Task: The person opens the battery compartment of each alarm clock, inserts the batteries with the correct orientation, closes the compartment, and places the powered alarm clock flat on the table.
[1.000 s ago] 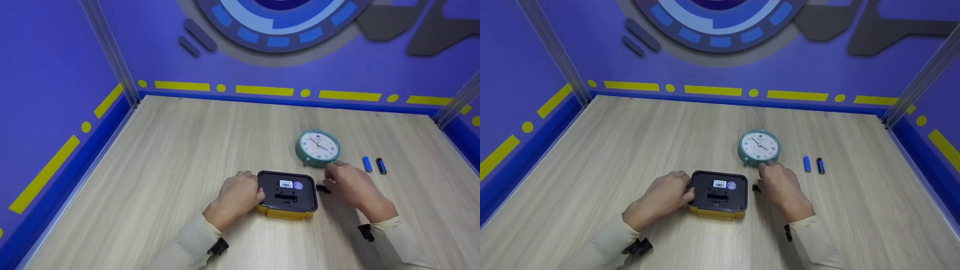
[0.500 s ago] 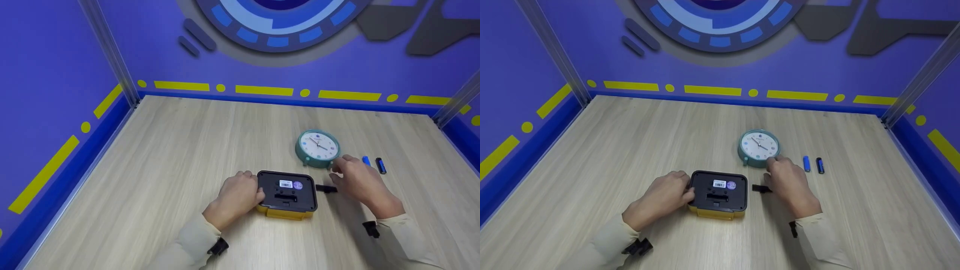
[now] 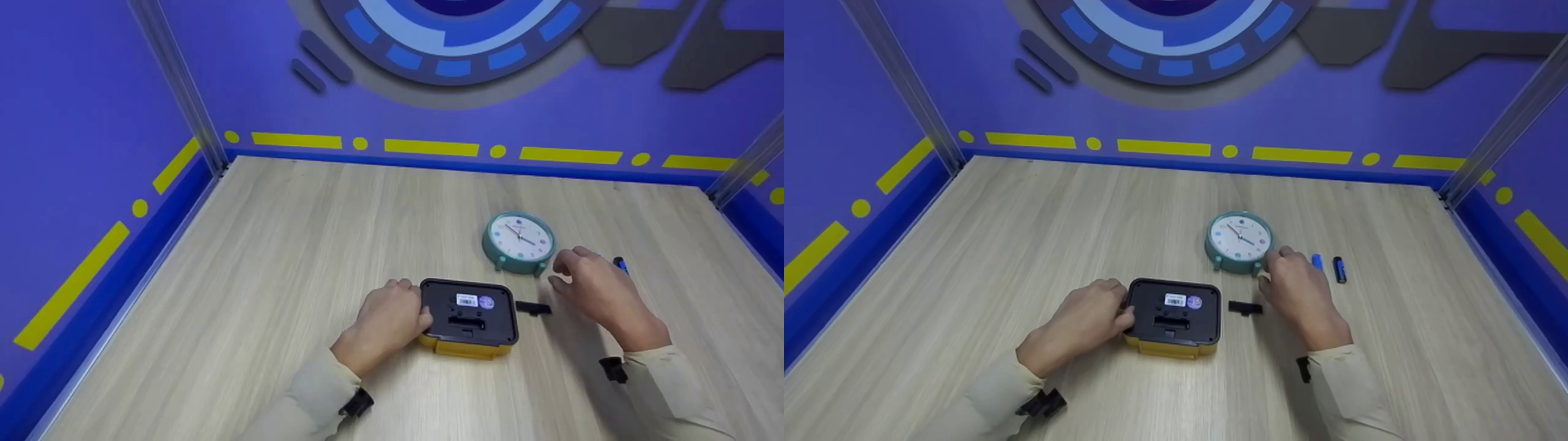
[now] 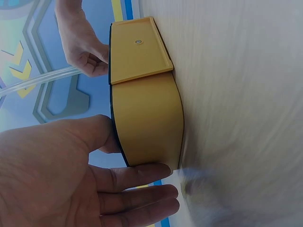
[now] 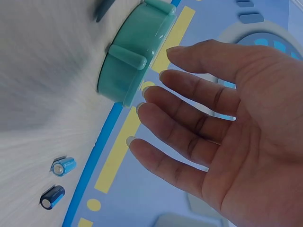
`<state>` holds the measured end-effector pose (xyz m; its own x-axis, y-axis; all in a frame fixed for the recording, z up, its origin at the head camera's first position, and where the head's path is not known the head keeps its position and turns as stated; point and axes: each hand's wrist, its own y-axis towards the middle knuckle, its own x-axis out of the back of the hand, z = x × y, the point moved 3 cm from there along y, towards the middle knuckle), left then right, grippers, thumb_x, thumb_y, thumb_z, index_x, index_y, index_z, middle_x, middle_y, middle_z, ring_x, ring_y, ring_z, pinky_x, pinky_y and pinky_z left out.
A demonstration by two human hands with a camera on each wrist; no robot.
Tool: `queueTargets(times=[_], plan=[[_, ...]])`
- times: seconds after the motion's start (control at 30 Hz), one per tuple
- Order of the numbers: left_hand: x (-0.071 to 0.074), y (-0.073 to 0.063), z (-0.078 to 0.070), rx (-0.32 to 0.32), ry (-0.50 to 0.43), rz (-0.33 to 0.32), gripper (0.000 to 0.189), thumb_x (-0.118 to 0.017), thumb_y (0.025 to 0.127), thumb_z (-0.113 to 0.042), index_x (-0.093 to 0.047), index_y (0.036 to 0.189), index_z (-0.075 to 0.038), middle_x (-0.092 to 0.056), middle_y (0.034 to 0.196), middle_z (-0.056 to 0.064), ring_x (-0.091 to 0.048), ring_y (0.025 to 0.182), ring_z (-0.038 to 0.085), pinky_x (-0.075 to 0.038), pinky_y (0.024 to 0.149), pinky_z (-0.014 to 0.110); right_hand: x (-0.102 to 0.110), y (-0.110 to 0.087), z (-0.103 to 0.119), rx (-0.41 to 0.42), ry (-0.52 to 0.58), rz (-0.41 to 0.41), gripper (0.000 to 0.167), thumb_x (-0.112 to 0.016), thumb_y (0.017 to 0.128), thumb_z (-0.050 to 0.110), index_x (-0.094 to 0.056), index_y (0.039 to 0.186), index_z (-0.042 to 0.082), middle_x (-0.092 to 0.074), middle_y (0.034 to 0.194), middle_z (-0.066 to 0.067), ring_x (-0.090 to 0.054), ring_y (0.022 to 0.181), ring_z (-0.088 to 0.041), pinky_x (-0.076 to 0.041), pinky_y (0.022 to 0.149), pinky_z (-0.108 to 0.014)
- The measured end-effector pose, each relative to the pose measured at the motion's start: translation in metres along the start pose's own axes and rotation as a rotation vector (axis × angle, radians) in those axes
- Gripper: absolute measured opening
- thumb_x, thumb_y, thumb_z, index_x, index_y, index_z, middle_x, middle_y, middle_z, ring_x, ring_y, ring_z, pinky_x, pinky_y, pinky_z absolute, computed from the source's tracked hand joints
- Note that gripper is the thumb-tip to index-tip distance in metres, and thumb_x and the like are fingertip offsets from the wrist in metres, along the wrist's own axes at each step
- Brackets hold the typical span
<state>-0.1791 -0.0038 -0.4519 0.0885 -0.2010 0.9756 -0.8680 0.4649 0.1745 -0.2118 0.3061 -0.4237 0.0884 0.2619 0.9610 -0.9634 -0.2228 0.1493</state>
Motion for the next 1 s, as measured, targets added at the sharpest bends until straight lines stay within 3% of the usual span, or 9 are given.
queueTargets(times=[0.33,0.63,1.0], plan=[[-0.001,0.000,0.000,0.007,-0.018,0.002,0.028,-0.067,0.098,-0.026,-0.074,0.093,0.000,-0.065,0.084,0.008,-0.062,0.077,0.025,-0.058,0.066,0.039,0.003,0.002,-0.013,-0.047,0.001,-0.051,0.021,-0.078,0.092,0.003,-0.069,0.107,-0.008,-0.065,0.099,-0.024,-0.065,0.086,-0.039,-0.056,0.078,-0.059],[-0.002,0.002,0.001,0.019,-0.023,0.015,0.029,-0.066,0.098,-0.027,-0.074,0.095,0.001,-0.065,0.086,0.008,-0.063,0.079,0.025,-0.057,0.068,0.039,0.009,0.002,-0.031,-0.074,0.066,-0.169,0.031,-0.076,0.094,0.003,-0.063,0.117,-0.012,-0.062,0.109,-0.031,-0.063,0.093,-0.045,-0.054,0.081,-0.063],[-0.002,0.001,0.000,0.023,-0.010,0.012,0.030,-0.067,0.098,-0.027,-0.075,0.096,0.001,-0.066,0.087,0.008,-0.063,0.079,0.025,-0.058,0.068,0.039,0.006,0.006,-0.063,-0.165,0.125,-0.126,0.033,-0.071,0.098,0.007,-0.061,0.122,-0.014,-0.059,0.114,-0.034,-0.061,0.101,-0.051,-0.050,0.088,-0.066]])
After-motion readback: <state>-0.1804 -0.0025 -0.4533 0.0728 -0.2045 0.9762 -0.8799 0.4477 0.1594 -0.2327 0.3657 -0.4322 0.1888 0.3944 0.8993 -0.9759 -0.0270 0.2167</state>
